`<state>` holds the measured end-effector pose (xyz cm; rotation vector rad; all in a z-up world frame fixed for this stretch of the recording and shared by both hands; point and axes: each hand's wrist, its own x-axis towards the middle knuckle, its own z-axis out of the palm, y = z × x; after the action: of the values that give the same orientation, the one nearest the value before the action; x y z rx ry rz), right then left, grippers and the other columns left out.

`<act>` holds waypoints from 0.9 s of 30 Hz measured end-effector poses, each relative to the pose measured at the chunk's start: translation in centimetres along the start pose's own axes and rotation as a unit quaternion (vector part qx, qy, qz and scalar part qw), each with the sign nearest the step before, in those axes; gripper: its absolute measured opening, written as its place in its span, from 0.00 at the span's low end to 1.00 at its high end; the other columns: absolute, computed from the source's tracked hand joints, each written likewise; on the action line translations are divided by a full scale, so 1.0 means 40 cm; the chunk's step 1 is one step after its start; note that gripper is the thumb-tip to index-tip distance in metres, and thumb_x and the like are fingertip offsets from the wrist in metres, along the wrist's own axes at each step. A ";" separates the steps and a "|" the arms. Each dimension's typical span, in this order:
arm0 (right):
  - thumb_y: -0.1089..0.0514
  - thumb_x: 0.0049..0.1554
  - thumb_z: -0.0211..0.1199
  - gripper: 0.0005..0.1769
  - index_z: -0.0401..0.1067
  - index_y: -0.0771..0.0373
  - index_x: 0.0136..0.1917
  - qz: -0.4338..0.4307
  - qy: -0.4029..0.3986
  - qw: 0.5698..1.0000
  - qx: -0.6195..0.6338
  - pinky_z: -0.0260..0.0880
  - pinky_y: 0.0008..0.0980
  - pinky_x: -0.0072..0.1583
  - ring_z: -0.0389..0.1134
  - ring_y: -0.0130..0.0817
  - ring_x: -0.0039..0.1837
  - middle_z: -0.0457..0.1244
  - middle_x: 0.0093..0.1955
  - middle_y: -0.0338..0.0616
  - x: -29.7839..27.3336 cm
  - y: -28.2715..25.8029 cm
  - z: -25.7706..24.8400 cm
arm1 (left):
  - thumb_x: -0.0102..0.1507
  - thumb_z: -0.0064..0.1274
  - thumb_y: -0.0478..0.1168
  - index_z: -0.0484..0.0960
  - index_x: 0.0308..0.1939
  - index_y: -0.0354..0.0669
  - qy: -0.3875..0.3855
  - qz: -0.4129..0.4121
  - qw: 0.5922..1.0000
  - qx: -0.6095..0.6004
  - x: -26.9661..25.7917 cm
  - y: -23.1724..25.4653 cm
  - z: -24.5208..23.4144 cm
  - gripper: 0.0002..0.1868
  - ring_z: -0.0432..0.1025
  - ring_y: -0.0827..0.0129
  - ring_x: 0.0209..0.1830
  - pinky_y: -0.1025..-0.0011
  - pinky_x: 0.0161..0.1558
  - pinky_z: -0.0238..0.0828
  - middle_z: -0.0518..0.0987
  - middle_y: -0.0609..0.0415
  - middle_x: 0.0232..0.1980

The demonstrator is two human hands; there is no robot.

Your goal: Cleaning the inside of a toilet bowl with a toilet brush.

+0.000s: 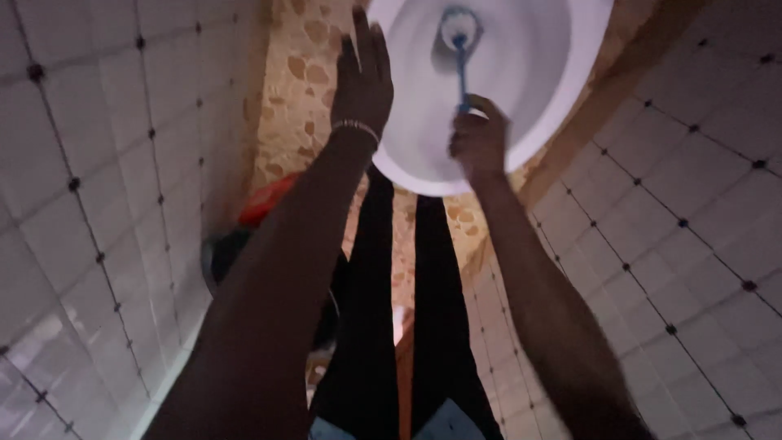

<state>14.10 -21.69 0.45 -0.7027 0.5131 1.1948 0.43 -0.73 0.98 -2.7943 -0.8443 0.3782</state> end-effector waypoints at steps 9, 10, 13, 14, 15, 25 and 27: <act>0.65 0.63 0.55 0.21 0.69 0.66 0.70 -0.032 0.087 0.892 -0.442 0.58 0.25 0.33 0.59 0.24 0.33 0.62 0.41 0.42 -0.127 -0.199 0.321 | 0.70 0.42 0.29 0.59 0.78 0.25 -0.035 -0.002 0.999 0.016 0.050 0.006 -0.010 0.30 0.52 0.36 0.81 0.52 0.73 0.62 0.50 0.23 0.80; 0.64 0.62 0.56 0.21 0.68 0.64 0.69 -0.033 0.134 0.853 -0.503 0.60 0.26 0.33 0.60 0.24 0.33 0.64 0.42 0.41 -0.151 -0.187 0.327 | 0.71 0.41 0.29 0.58 0.79 0.25 -0.046 -0.029 0.997 -0.055 0.041 0.008 -0.006 0.31 0.52 0.33 0.78 0.51 0.72 0.62 0.50 0.23 0.81; 0.60 0.64 0.55 0.19 0.68 0.64 0.68 -0.019 0.202 0.886 -0.418 0.61 0.25 0.33 0.61 0.24 0.33 0.66 0.41 0.40 -0.153 -0.171 0.223 | 0.71 0.41 0.29 0.58 0.79 0.25 -0.057 -0.033 0.997 -0.048 0.027 0.004 -0.004 0.31 0.51 0.32 0.78 0.49 0.73 0.61 0.50 0.22 0.81; 0.58 0.67 0.53 0.18 0.70 0.66 0.67 -0.017 0.229 0.936 -0.268 0.61 0.23 0.34 0.62 0.23 0.34 0.66 0.40 0.41 -0.153 -0.183 0.168 | 0.71 0.42 0.30 0.59 0.79 0.23 -0.047 -0.001 0.999 0.019 0.030 0.019 -0.009 0.31 0.51 0.35 0.81 0.49 0.75 0.61 0.50 0.22 0.80; 0.58 0.67 0.53 0.18 0.70 0.66 0.67 -0.011 0.234 0.933 -0.272 0.61 0.23 0.34 0.62 0.23 0.34 0.66 0.40 0.41 -0.169 -0.144 0.158 | 0.71 0.42 0.30 0.59 0.79 0.23 -0.054 -0.002 0.998 0.014 0.001 0.020 -0.030 0.31 0.51 0.35 0.81 0.49 0.75 0.61 0.50 0.22 0.80; 0.71 0.61 0.55 0.23 0.65 0.69 0.69 -0.051 0.244 0.922 -0.298 0.54 0.25 0.28 0.57 0.25 0.30 0.65 0.39 0.46 -0.188 -0.160 0.347 | 0.69 0.46 0.26 0.57 0.80 0.27 -0.046 -0.024 0.998 -0.023 0.015 -0.018 -0.063 0.34 0.63 0.36 0.73 0.55 0.68 0.68 0.48 0.21 0.80; 0.72 0.61 0.55 0.21 0.64 0.67 0.67 -0.057 0.243 0.923 -0.291 0.54 0.26 0.27 0.57 0.26 0.28 0.63 0.38 0.48 -0.218 -0.181 0.312 | 0.67 0.46 0.24 0.57 0.80 0.29 -0.049 -0.011 0.998 0.023 0.019 -0.007 -0.059 0.36 0.65 0.38 0.74 0.58 0.68 0.68 0.48 0.22 0.80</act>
<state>18.40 -19.77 16.64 -1.5457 0.5153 1.0606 1.59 -0.35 3.15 -2.7403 -0.8747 0.5295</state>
